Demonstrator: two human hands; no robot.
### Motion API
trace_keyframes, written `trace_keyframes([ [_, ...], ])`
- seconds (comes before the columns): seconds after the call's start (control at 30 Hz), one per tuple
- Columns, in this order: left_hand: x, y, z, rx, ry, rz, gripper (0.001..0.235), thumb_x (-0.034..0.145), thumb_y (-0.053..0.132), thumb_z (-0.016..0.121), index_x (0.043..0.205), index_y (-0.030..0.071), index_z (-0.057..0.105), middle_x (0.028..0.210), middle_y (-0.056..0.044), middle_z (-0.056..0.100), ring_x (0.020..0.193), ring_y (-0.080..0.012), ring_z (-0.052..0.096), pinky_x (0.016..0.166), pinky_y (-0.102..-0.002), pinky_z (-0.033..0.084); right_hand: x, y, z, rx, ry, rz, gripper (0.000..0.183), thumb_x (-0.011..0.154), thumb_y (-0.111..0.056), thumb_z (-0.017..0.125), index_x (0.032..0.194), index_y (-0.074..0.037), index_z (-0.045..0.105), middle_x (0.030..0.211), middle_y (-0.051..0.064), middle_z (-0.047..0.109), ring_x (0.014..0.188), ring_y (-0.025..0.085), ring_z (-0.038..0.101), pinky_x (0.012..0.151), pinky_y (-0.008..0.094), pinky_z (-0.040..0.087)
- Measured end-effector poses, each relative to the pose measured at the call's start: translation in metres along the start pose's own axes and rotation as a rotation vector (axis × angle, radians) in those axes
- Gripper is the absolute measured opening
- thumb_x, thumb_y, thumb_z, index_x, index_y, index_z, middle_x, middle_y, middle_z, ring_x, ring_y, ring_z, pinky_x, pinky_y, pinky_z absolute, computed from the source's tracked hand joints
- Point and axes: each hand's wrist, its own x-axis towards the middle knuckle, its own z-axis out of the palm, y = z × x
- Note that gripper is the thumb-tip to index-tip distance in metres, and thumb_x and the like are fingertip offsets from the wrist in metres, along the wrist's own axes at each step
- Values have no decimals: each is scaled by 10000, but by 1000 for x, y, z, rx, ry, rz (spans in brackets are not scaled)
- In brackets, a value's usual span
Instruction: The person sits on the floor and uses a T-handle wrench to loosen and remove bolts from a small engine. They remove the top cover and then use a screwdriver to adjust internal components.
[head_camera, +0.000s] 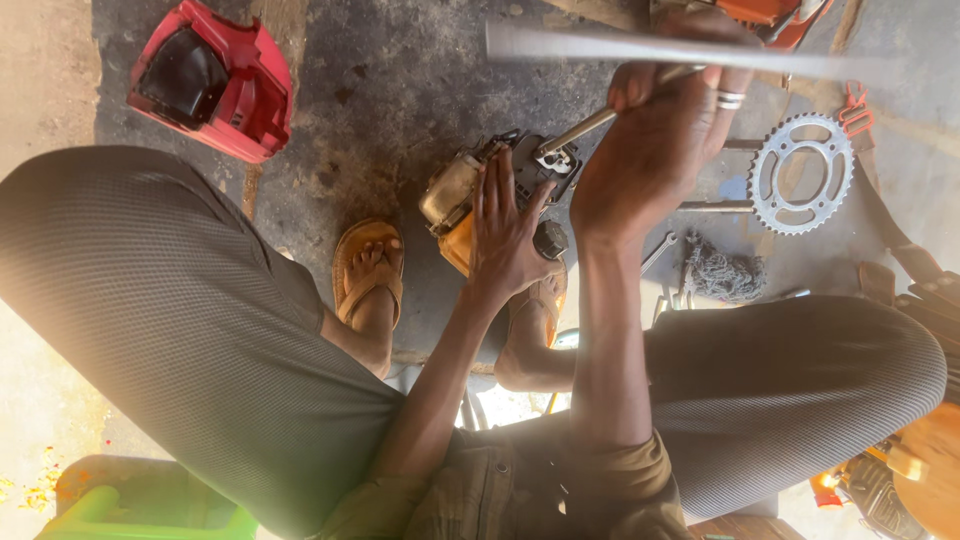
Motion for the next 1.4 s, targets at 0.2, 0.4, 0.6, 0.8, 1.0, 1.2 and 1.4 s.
trace_keyframes([
  [0.2, 2, 5, -4, 46, -50, -28, 1201, 434, 461, 945, 1510, 235, 459, 1641, -323, 108, 1537, -497, 124, 1281, -556, 75, -10, -5, 8, -578, 58, -84, 569, 1127, -455, 700, 1478, -36, 541, 918, 3, 427, 741, 119, 338, 678, 268, 264],
  [0.4, 0, 0, 2, 25, -26, -9, 1255, 422, 484, 939, 1543, 236, 435, 1637, -330, 94, 1538, -502, 114, 1285, -551, 67, 14, -15, -12, -59, 11, 126, 492, 1126, -507, 590, 1325, -58, 565, 870, 9, 468, 727, 124, 385, 664, 272, 299],
  [0.6, -1, 3, 0, 49, -58, -22, 1208, 412, 485, 954, 1485, 225, 464, 1637, -326, 109, 1539, -497, 130, 1285, -563, 79, 13, -6, -26, 91, 2, 287, 378, 1164, -434, 510, 1089, -67, 566, 823, 30, 517, 704, 137, 437, 654, 291, 346],
  [0.8, -4, 2, -4, -5, 22, 11, 1204, 426, 454, 960, 1494, 205, 463, 1625, -336, 119, 1527, -513, 139, 1270, -593, 99, 5, -6, -15, 78, -4, 99, 305, 1185, -341, 492, 1139, -52, 580, 947, 39, 576, 815, 134, 478, 723, 290, 387],
  [1.0, -5, 0, -2, 20, 5, -2, 1208, 427, 467, 969, 1493, 225, 456, 1631, -324, 103, 1532, -510, 128, 1278, -596, 99, 8, -10, -7, -179, -109, 14, 273, 1131, -185, 659, 1334, -9, 612, 1065, 42, 608, 805, 112, 444, 736, 263, 357],
  [1.2, -4, 1, -2, 38, -11, -22, 1226, 425, 512, 976, 1496, 221, 454, 1627, -327, 91, 1522, -507, 128, 1252, -603, 117, 2, -13, 1, -283, -36, 21, 354, 1112, -204, 704, 1393, -22, 587, 947, -17, 546, 714, 62, 361, 644, 210, 257],
  [1.4, -6, 1, -5, 47, 17, -1, 1232, 425, 509, 973, 1500, 220, 443, 1623, -335, 106, 1520, -505, 152, 1246, -620, 135, 13, 4, 7, -374, -17, -143, 476, 1091, -434, 598, 1463, -142, 537, 847, -65, 477, 732, 76, 392, 674, 239, 347],
])
